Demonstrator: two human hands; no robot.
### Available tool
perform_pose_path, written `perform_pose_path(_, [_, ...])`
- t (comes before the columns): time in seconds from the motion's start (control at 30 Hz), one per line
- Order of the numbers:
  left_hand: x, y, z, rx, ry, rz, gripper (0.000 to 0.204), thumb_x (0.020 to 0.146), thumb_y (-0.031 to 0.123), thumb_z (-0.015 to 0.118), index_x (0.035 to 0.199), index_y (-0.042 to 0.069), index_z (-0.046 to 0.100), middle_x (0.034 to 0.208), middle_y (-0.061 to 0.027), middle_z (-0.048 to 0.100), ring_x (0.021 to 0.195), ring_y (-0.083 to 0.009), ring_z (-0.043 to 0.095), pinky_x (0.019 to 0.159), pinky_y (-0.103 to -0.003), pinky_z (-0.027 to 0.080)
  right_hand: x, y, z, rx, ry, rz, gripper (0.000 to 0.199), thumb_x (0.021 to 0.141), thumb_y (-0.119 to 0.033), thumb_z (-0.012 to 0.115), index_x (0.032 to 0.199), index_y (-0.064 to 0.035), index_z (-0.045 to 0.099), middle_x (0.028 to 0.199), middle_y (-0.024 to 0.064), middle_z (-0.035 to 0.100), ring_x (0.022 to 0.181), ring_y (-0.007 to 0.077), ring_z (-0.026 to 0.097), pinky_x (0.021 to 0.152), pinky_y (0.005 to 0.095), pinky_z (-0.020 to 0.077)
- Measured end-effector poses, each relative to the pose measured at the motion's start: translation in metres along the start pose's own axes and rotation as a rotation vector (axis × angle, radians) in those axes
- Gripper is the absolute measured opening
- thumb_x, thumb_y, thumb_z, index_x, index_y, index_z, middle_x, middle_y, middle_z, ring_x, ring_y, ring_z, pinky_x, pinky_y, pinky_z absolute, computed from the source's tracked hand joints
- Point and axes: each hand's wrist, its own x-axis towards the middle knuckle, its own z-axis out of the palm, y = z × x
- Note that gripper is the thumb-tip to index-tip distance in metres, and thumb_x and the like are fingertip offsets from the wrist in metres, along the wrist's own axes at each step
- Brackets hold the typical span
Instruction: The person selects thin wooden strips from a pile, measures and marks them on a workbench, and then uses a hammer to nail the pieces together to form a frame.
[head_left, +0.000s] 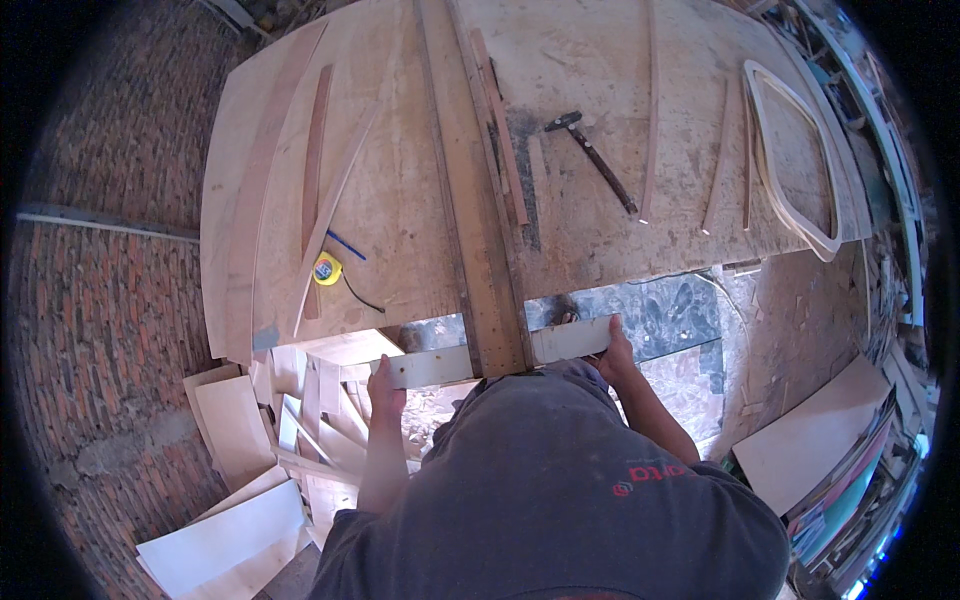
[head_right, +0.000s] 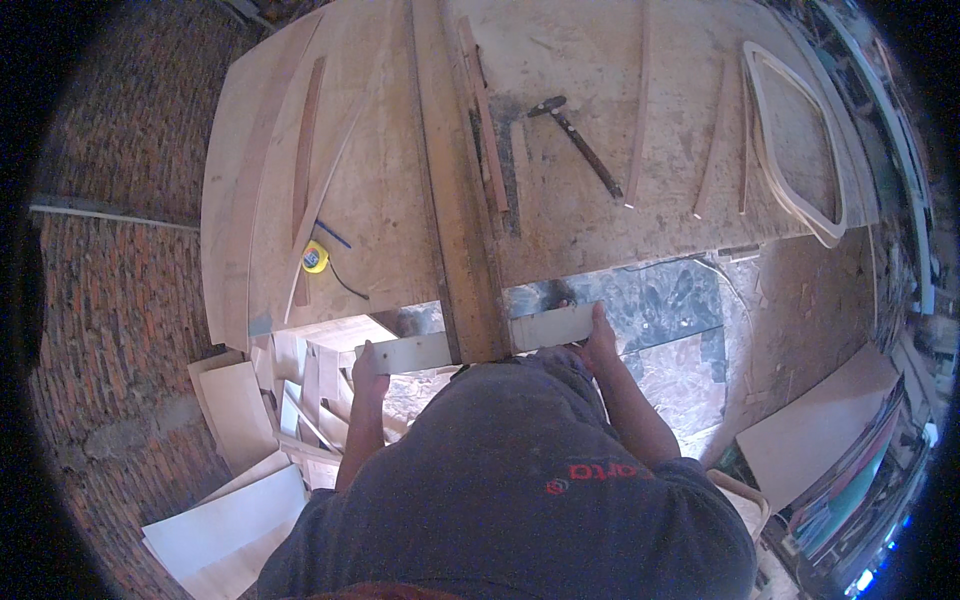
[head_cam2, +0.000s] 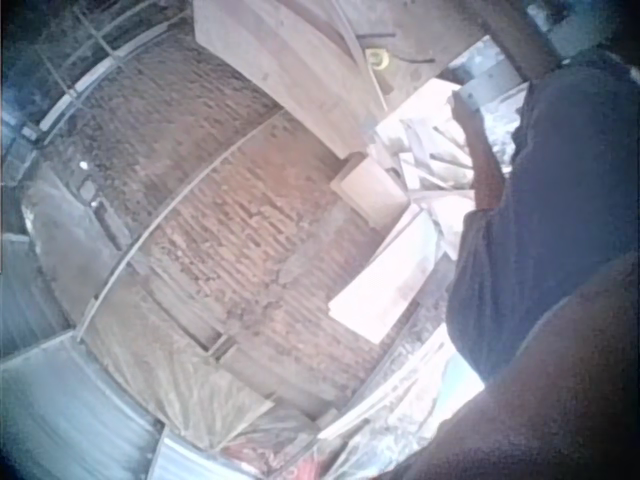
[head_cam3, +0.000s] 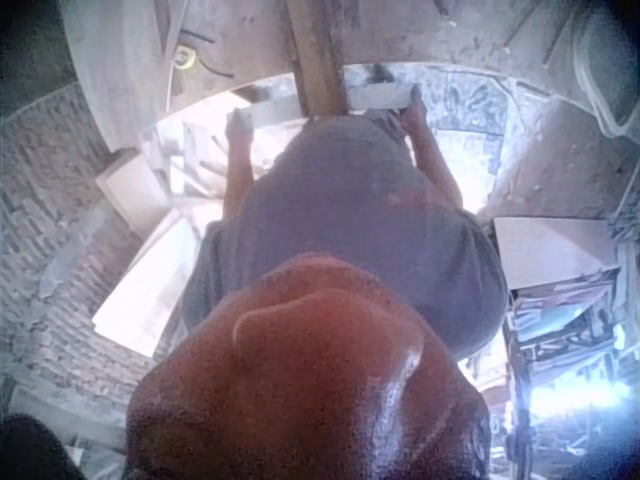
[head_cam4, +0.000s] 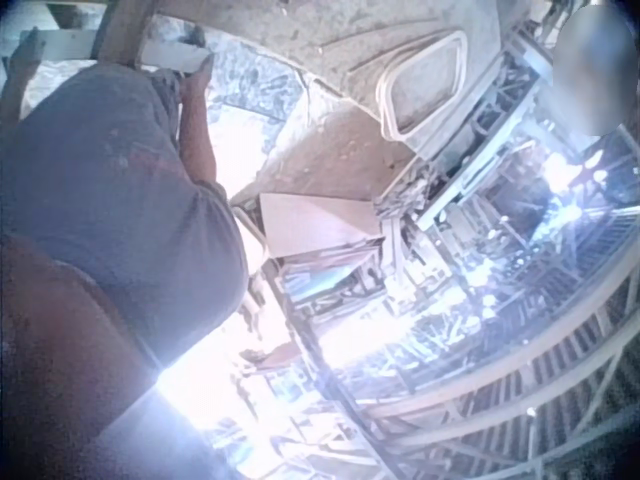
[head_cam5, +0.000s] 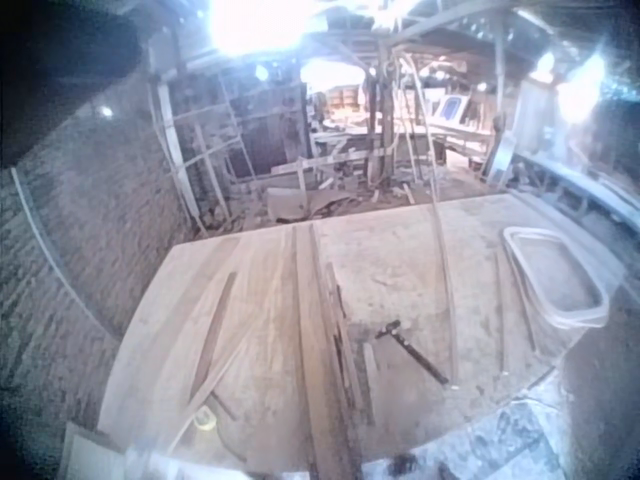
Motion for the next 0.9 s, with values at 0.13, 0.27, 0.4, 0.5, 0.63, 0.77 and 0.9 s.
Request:
perform_pose_path(0.13, [0.003,-0.008,0.001,-0.008,0.045,-0.065,0.025,0.093,0.018,0.061,0.111,0.004,0.053,0.097,-0.0068,0.059,0.091,-0.0221,0.061,0.082,-0.04,0.052,-0.014,-0.009,0.002,-0.193,0.075,-0.053,0.064,0.093,-0.056,0.048,0.129,-0.004,0.043,0.123,0.0152,0.052,0.108,0.031,0.056,0.087,0.0494,0.0489])
perform_pose_path(0.27, [0.001,-0.018,-0.002,0.312,0.217,-0.255,0.027,0.088,0.026,0.067,0.106,0.008,0.059,0.095,-0.0061,0.059,0.084,-0.0208,0.058,0.073,-0.037,0.049,-0.046,-0.033,0.011,-0.581,0.112,-0.191,0.054,0.092,-0.053,0.052,0.118,-0.0048,0.054,0.102,0.009,0.062,0.086,0.0193,0.063,0.07,0.0353,0.0548])
perform_pose_path(0.4, [-0.024,-0.027,0.029,0.911,0.25,0.005,0.048,0.079,0.032,0.075,0.115,0.004,0.06,0.094,-0.009,0.056,0.086,-0.0224,0.054,0.077,-0.037,0.047,-0.089,-0.05,0.041,-0.688,0.109,-0.374,0.044,0.092,-0.048,0.058,0.103,-0.0049,0.059,0.086,0.0034,0.062,0.077,0.0106,0.061,0.064,0.0279,0.051])
perform_pose_path(0.5, [-0.039,-0.026,0.045,1.146,0.122,0.291,0.057,0.078,0.032,0.077,0.121,-0.001,0.058,0.107,-0.0157,0.058,0.095,-0.0226,0.056,0.083,-0.035,0.047,-0.109,-0.055,0.054,-0.949,-0.062,-0.636,0.036,0.087,-0.033,0.068,0.098,-0.0003,0.058,0.085,0.0072,0.061,0.077,0.0119,0.057,0.065,0.0273,0.0479])
perform_pose_path(0.63, [-0.097,0.023,0.121,0.766,-0.296,0.238,0.055,0.084,0.031,0.071,0.126,-0.001,0.054,0.124,-0.0167,0.054,0.113,-0.0236,0.053,0.094,-0.036,0.043,-0.151,-0.067,0.13,-1.096,-0.514,-0.565,0.036,0.08,-0.029,0.073,0.096,-0.0004,0.057,0.088,0.0063,0.059,0.081,0.0116,0.054,0.072,0.0293,0.046])
perform_pose_path(0.77, [-0.128,0.062,0.144,0.573,-0.551,0.315,0.064,0.089,0.041,0.062,0.134,0.0,0.045,0.131,-0.0138,0.052,0.121,-0.025,0.05,0.102,-0.039,0.038,-0.137,-0.044,0.19,-1.143,-0.98,-0.515,0.043,0.079,-0.034,0.073,0.103,-0.0011,0.059,0.1,0.0098,0.061,0.093,0.0199,0.059,0.082,0.0352,0.0464])
perform_pose_path(0.9, [-0.169,0.1,0.15,0.451,-0.58,0.49,0.083,0.085,0.064,0.051,0.137,0.0,0.043,0.135,-0.0145,0.049,0.126,-0.0278,0.047,0.106,-0.043,0.034,-0.14,-0.013,0.242,-1.39,-1.249,-0.684,0.048,0.08,-0.034,0.073,0.113,-0.0023,0.061,0.113,0.0135,0.061,0.103,0.0294,0.06,0.087,0.0395,0.0462])
